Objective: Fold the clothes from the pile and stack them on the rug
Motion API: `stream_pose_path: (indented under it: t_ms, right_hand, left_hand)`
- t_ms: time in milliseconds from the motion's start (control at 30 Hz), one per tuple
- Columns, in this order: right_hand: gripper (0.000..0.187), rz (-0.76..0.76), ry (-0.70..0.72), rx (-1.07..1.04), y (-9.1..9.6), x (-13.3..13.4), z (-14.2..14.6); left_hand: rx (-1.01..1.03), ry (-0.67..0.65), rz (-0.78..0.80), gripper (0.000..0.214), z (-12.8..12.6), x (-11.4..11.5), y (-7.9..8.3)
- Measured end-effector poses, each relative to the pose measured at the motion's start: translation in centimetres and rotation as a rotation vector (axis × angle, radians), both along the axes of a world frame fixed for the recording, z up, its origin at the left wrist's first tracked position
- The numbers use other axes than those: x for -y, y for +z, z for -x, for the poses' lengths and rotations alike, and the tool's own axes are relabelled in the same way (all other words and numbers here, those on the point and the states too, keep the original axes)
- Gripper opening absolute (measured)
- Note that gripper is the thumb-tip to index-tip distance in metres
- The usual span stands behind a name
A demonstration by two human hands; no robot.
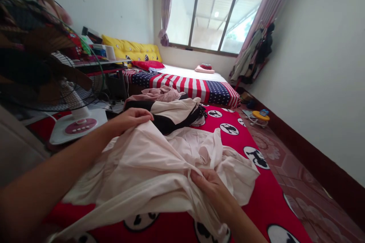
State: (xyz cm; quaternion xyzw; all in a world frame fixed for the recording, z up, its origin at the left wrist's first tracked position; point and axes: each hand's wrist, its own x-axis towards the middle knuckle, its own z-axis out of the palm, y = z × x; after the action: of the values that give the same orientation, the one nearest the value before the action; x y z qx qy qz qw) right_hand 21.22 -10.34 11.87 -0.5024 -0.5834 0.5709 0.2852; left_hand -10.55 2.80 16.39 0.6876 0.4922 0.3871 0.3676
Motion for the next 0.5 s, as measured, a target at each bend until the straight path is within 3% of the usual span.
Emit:
stream_pose_path:
  t_ms: [67,133,233,300,367,433,500]
  right_hand:
    - [0.051,-0.022,-0.107,0.066,-2.5,-1.1,-1.1]
    - [0.052,-0.129,-0.158,0.261,-5.0,-1.8,-3.2]
    - [0.044,-0.314,-0.206,0.599,-7.1,-1.3,-6.5]
    - [0.031,-0.484,-0.252,0.741,-6.6,-0.2,-7.2]
    - [0.021,-0.720,-0.241,0.768,-5.2,0.7,-5.8]
    - [0.020,-0.915,-0.087,0.706,-3.9,1.1,-2.6]
    - [0.027,-0.986,0.139,0.641,-3.5,1.1,1.5]
  left_hand:
    - [-0.049,0.150,-0.102,0.031,-1.9,-2.6,-2.2]
    - [-0.063,0.197,-0.141,0.028,-3.0,-3.5,-4.7]
    - [-0.119,0.069,-0.200,0.024,-3.0,-1.7,-7.6]
    - [-0.200,-0.064,-0.288,0.024,-2.2,0.5,-8.6]
    - [-0.280,-0.162,-0.363,0.025,-1.3,2.7,-9.3]
    - [-0.334,-0.220,-0.388,0.026,-0.5,4.5,-9.9]
    - [-0.354,-0.257,-0.372,0.027,0.0,5.7,-10.4]
